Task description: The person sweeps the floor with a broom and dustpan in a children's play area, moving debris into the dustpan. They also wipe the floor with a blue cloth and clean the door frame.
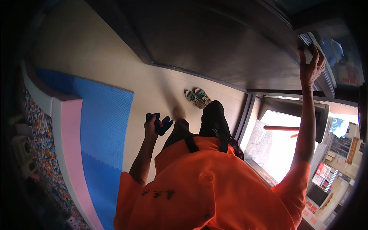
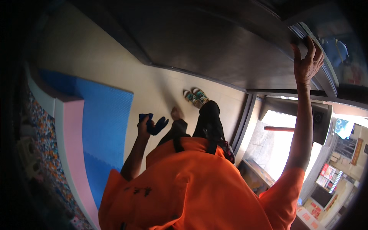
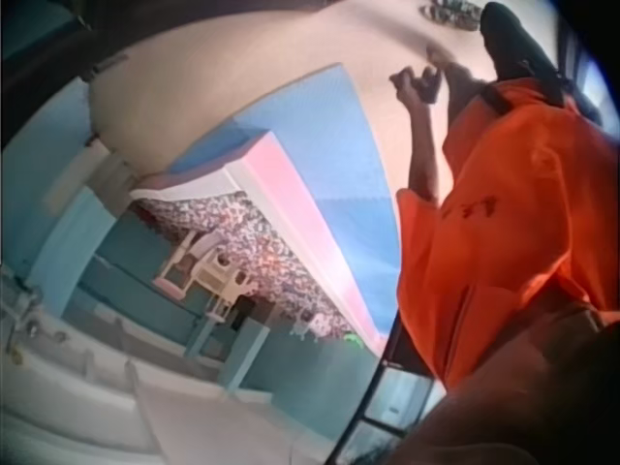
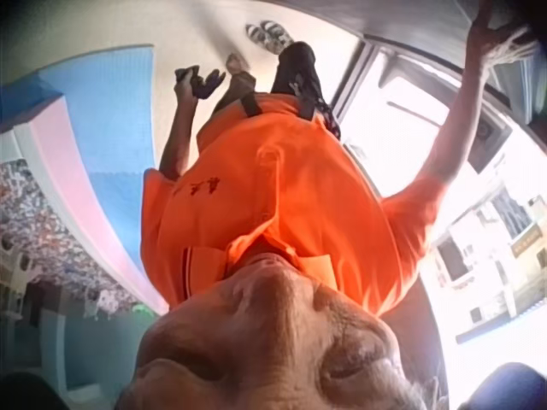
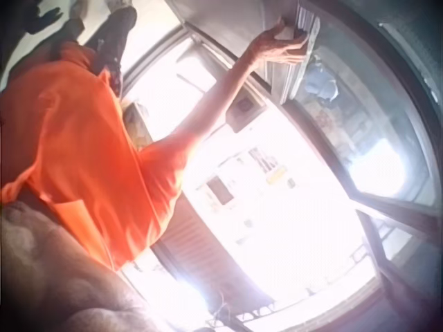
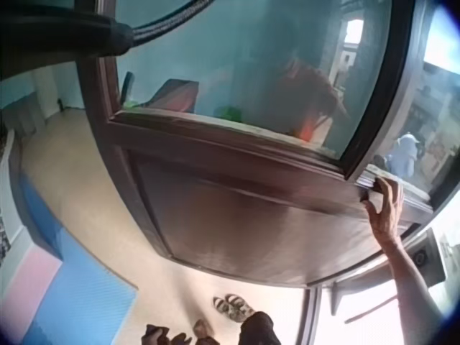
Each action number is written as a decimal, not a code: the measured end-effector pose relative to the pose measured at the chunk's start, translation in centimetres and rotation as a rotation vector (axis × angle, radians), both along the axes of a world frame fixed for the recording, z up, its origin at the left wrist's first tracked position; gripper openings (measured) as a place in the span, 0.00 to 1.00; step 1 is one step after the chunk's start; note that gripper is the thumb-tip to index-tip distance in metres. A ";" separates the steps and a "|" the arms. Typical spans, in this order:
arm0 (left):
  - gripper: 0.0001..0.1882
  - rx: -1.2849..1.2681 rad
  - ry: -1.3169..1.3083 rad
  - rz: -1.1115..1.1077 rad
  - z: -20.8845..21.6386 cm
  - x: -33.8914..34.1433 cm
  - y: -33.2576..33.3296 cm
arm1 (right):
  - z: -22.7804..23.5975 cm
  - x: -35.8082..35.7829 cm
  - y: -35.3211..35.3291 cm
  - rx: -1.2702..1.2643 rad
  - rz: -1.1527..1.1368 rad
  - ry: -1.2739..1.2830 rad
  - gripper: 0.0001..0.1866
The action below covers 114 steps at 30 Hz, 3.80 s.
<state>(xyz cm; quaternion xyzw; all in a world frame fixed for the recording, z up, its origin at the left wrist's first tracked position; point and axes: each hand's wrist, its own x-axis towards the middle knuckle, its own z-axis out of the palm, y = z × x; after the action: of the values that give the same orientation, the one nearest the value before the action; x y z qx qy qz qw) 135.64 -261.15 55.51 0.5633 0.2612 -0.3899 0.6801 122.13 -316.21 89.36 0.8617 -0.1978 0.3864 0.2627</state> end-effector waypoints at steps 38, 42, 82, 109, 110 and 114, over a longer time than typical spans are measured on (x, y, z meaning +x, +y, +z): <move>0.08 -0.088 -0.016 0.128 2.3 0.4 -0.5 | -0.5 -0.1 -1.3 -0.050 -0.049 -0.041 0.28; 0.09 -0.052 -0.018 0.191 3.4 0.4 0.0 | -0.8 0.3 -1.1 -0.074 -0.046 -0.072 0.28; 0.14 -0.467 -0.350 0.145 16.3 55.5 2.2 | -9.8 62.1 36.9 1.355 1.107 0.684 0.09; 0.15 -0.136 -0.464 -0.634 20.6 95.9 -8.6 | -15.0 90.1 29.8 1.543 0.406 0.278 0.09; 0.15 -0.136 -0.396 -0.703 22.9 96.2 -10.9 | -15.2 89.6 28.3 1.550 0.405 0.238 0.09; 0.14 -0.071 -0.791 -1.232 20.6 98.8 -18.4 | -14.9 86.3 25.1 1.488 0.147 0.099 0.09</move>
<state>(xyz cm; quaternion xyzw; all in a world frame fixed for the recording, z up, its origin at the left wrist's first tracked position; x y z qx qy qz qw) 234.41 -279.60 76.13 0.6841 -0.3809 -0.4774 0.3988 208.40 -291.10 74.43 0.8392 -0.3368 0.1280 -0.4073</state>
